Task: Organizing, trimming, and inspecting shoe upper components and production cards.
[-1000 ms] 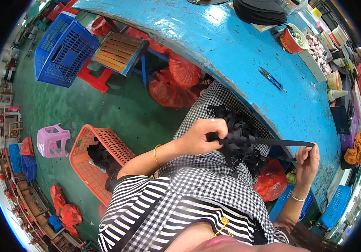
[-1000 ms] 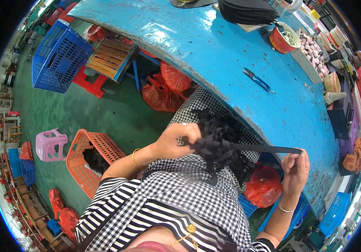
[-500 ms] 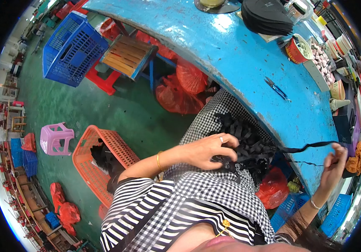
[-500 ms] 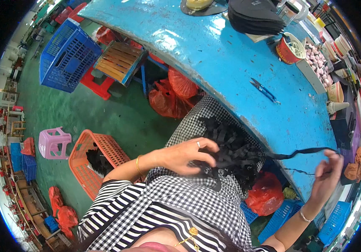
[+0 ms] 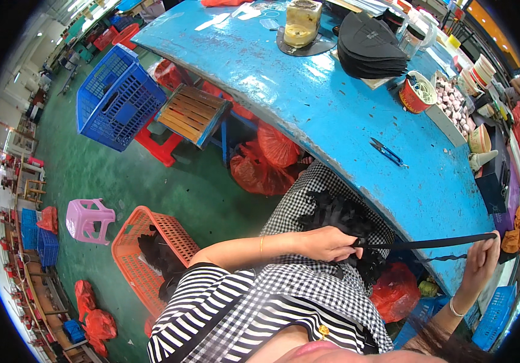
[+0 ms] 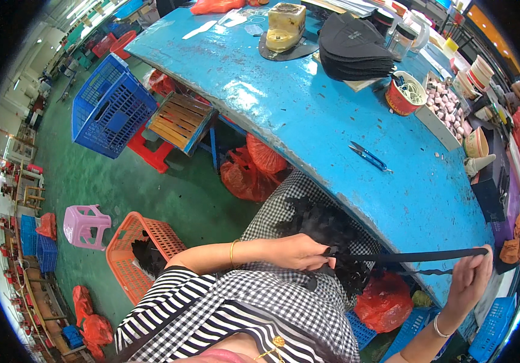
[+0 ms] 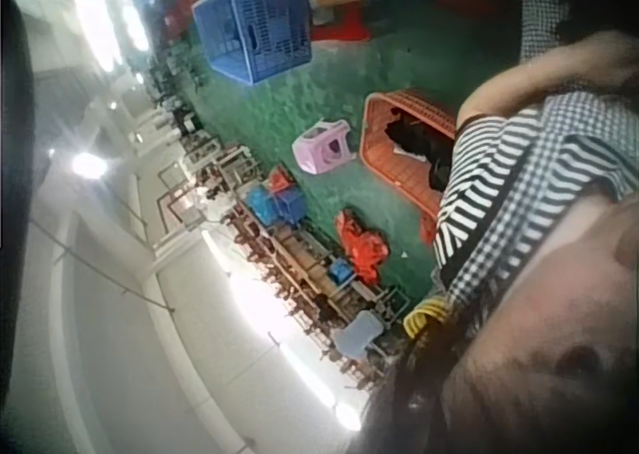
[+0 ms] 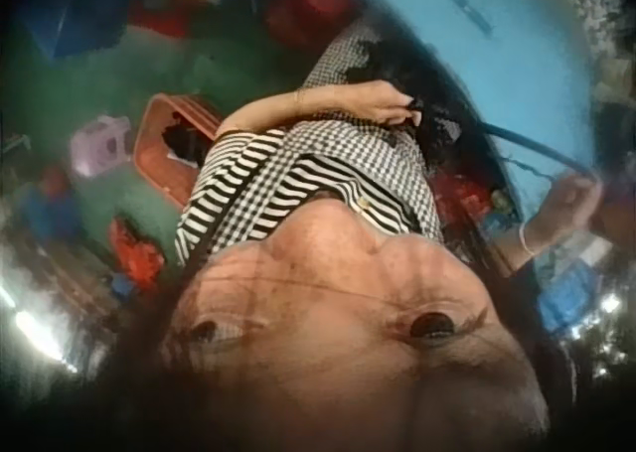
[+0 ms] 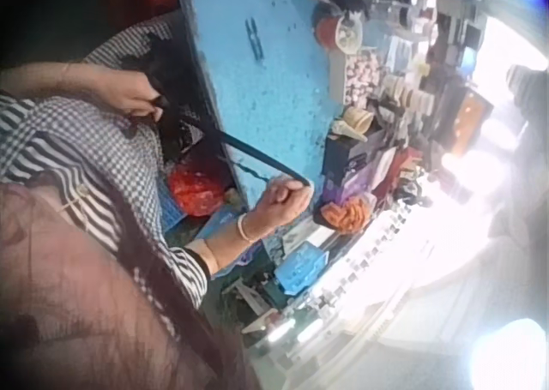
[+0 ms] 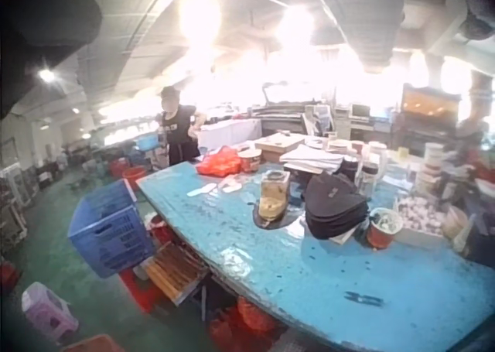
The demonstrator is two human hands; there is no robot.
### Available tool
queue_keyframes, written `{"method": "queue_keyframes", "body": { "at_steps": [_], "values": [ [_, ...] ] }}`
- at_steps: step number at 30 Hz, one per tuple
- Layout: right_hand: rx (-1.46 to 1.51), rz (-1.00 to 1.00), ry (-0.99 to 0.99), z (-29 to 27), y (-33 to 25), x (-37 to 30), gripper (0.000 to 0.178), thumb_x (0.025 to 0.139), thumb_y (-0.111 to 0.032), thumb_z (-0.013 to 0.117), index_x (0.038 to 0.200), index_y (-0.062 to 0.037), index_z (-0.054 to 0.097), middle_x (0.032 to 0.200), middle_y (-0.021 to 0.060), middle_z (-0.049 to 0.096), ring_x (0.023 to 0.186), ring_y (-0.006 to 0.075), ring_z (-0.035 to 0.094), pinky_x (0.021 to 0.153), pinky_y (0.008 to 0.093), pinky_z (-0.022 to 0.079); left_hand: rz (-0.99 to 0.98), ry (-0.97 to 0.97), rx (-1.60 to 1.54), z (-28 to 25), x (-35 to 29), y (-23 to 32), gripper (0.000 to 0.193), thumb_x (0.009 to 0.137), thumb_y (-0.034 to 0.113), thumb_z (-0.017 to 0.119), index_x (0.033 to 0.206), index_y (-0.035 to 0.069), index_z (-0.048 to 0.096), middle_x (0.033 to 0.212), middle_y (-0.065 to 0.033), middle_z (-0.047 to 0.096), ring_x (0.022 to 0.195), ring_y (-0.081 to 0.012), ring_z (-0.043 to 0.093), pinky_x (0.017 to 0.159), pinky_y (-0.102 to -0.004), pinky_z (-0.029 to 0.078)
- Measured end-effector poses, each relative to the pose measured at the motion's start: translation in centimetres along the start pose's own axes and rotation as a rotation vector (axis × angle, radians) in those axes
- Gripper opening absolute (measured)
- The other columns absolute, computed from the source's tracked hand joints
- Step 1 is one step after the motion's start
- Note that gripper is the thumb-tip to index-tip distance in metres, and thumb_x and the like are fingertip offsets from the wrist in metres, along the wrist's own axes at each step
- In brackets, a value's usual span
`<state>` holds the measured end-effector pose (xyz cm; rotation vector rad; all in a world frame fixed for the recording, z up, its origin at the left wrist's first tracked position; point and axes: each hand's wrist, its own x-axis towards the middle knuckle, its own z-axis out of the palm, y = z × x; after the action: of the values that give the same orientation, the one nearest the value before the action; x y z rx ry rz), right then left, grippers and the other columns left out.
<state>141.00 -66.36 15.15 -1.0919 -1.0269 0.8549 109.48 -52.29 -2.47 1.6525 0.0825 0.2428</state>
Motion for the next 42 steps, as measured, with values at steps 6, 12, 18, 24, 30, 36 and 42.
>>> {"method": "queue_keyframes", "body": {
  "at_steps": [6, 12, 18, 24, 30, 36, 42],
  "values": [
    [0.113, -0.080, 0.225, -2.7, 0.1, 0.1, 0.028, 0.105, -0.028, 0.036, 0.096, -0.0061, 0.052, 0.054, -0.0056, 0.028, 0.042, 0.0029, 0.019, 0.038, 0.0204, 0.018, 0.040, 0.154, 0.139, 0.6, -1.0, -2.2, 0.038, 0.090, 0.010, 0.056, 0.127, 0.006, 0.050, 0.093, -0.0137, 0.059, 0.081, -0.0254, 0.060, 0.074, -0.0369, 0.047],
    [-0.367, 0.347, -0.293, 7.4, 0.8, -0.8, 0.033, 0.097, -0.008, 0.038, 0.123, 0.0050, 0.053, 0.067, 0.0128, 0.066, 0.039, 0.0097, 0.050, 0.038, 0.0207, 0.040, 0.074, 0.346, 0.732, 0.0, -2.4, 3.3, 0.047, 0.094, 0.021, 0.056, 0.135, 0.000, 0.045, 0.124, -0.0150, 0.054, 0.113, -0.0281, 0.054, 0.100, -0.0385, 0.042],
    [-0.597, 0.232, -1.001, 13.1, 8.8, -2.6, 0.032, 0.091, -0.011, 0.052, 0.121, -0.0125, 0.061, 0.074, 0.0082, 0.068, 0.057, 0.0230, 0.064, 0.058, 0.0324, 0.053, -0.168, 0.238, -0.903, 1.7, -0.4, 4.2, 0.047, 0.104, 0.036, 0.030, 0.126, 0.000, 0.050, 0.103, -0.0117, 0.063, 0.100, -0.0199, 0.059, 0.092, -0.0345, 0.047],
    [-0.787, 0.265, -1.122, 11.4, 14.1, -2.2, 0.029, 0.088, -0.016, 0.059, 0.116, -0.0110, 0.065, 0.083, 0.0145, 0.069, 0.074, 0.0309, 0.068, 0.070, 0.0399, 0.054, 0.097, 0.660, -1.490, -3.4, -3.7, -1.2, 0.021, 0.100, 0.020, 0.047, 0.114, 0.005, 0.053, 0.072, 0.0010, 0.051, 0.062, -0.0085, 0.043, 0.058, -0.0236, 0.038],
    [-0.834, -0.121, -0.493, 8.8, 13.3, 6.9, 0.022, 0.086, -0.008, 0.063, 0.108, -0.0043, 0.065, 0.103, 0.0132, 0.067, 0.098, 0.0296, 0.063, 0.089, 0.0365, 0.049, -0.094, 0.791, -0.900, -2.5, -8.0, 1.6, 0.023, 0.104, 0.022, 0.038, 0.112, 0.008, 0.054, 0.055, 0.0028, 0.039, 0.042, -0.0048, 0.026, 0.037, -0.0201, 0.022],
    [-1.248, -0.474, -0.371, 7.1, 20.0, 13.3, 0.036, 0.081, -0.005, 0.062, 0.117, -0.0066, 0.059, 0.118, 0.0146, 0.058, 0.109, 0.0325, 0.056, 0.090, 0.0425, 0.048, -0.038, 0.920, -0.625, -2.2, -8.2, 3.1, 0.021, 0.100, 0.014, 0.047, 0.100, 0.000, 0.062, 0.080, -0.0028, 0.060, 0.062, -0.0075, 0.049, 0.058, -0.0206, 0.042],
    [-1.310, -0.257, -0.474, 8.6, 21.4, 14.5, 0.015, 0.081, -0.003, 0.056, 0.093, -0.0008, 0.048, 0.093, 0.0156, 0.054, 0.091, 0.0351, 0.056, 0.077, 0.0442, 0.046, -0.059, 0.909, -0.489, -2.0, -10.9, 4.5, 0.030, 0.101, 0.011, 0.042, 0.126, 0.000, 0.056, 0.063, 0.0007, 0.055, 0.046, 0.0001, 0.028, 0.041, -0.0164, 0.020]
  ]
}}
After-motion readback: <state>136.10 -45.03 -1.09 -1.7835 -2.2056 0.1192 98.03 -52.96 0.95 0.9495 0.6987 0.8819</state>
